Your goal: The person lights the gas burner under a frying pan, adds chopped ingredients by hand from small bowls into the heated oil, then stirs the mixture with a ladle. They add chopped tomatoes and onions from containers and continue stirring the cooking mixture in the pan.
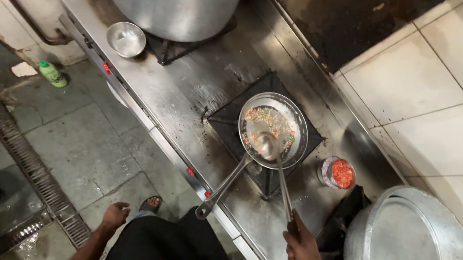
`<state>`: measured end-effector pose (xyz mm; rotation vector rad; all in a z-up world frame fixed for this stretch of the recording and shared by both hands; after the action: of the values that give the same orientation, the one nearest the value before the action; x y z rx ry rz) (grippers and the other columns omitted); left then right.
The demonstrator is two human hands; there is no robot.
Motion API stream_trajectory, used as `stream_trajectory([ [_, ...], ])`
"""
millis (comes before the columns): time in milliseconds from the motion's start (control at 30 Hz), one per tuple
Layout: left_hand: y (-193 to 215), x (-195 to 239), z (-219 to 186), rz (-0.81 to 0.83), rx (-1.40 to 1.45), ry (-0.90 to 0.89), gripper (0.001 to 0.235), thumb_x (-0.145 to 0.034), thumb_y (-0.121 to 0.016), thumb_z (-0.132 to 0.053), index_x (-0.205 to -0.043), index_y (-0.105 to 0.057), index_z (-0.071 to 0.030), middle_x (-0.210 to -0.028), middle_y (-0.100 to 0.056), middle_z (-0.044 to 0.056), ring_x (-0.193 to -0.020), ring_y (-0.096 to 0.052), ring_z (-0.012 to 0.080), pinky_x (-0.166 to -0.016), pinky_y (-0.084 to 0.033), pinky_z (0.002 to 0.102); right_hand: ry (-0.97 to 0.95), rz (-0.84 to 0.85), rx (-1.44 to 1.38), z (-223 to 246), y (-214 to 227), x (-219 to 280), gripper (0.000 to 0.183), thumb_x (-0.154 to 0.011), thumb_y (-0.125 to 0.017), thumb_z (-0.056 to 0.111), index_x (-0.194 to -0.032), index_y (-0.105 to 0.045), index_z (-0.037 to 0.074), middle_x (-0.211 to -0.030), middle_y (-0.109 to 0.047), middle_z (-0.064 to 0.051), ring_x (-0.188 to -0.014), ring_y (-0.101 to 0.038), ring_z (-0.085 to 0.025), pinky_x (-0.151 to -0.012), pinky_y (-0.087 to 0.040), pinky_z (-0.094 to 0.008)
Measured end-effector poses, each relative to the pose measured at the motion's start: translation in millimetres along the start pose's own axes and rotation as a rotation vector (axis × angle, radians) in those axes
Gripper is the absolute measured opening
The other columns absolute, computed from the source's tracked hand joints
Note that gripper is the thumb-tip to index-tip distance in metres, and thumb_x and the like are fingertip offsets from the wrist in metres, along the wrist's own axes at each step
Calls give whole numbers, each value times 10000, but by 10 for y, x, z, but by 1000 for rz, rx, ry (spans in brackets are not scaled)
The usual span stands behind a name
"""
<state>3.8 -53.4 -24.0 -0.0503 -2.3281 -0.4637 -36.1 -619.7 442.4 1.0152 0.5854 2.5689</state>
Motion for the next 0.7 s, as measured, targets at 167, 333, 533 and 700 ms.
stream_trajectory([
  [167, -124, 49, 114, 120, -133, 157, 428, -874, -666, -161, -1288, -722, -67, -836, -792, 157, -641, -749, 282, -618, -622, 402, 85, 183, -432, 45, -499, -399, 755, -924, -604, 20, -1607, -352, 218, -695, -442, 24, -442, -391, -92, -371, -311, -273],
  [333, -124, 99, 52, 109, 15, 149, 440, -873, -699, -162, -1288, -703, -16, -888, -775, 190, -717, -743, 289, -625, -635, 416, 151, -8, -432, 320, -740, -916, 790, -928, -619, 49, -1625, -304, 244, -700, -489, -10, -506, -453, -119, -427, -381, -308],
  [533, -143, 154, 237, 147, 137, 185, 411, -892, -691, -107, -1285, -685, 11, -896, -764, 198, -745, -736, 310, -627, -648, 430, 679, -305, 549, 847, -71, -838, 797, -895, -695, 102, -1583, -314, 232, -944, -692, -166, -762, -683, -360, -689, -551, -481],
  [700, -143, 194, 449, 130, 381, 290, 353, -918, -672, -60, -1257, -696, 34, -908, -726, 222, -749, -695, 326, -604, -590, 447, 733, -130, 1210, 940, 220, -259, 809, -866, -579, 54, -1592, -284, 258, -993, -701, -137, -860, -711, -368, -735, -595, -478],
])
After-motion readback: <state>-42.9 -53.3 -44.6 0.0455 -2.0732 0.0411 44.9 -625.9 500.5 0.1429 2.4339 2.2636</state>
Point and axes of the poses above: each hand's wrist, its own x-axis away from the middle knuckle, its own y-axis out of the back of the hand, z = x × y, the point moved 9 cm from there along -x, towards the middle knuckle
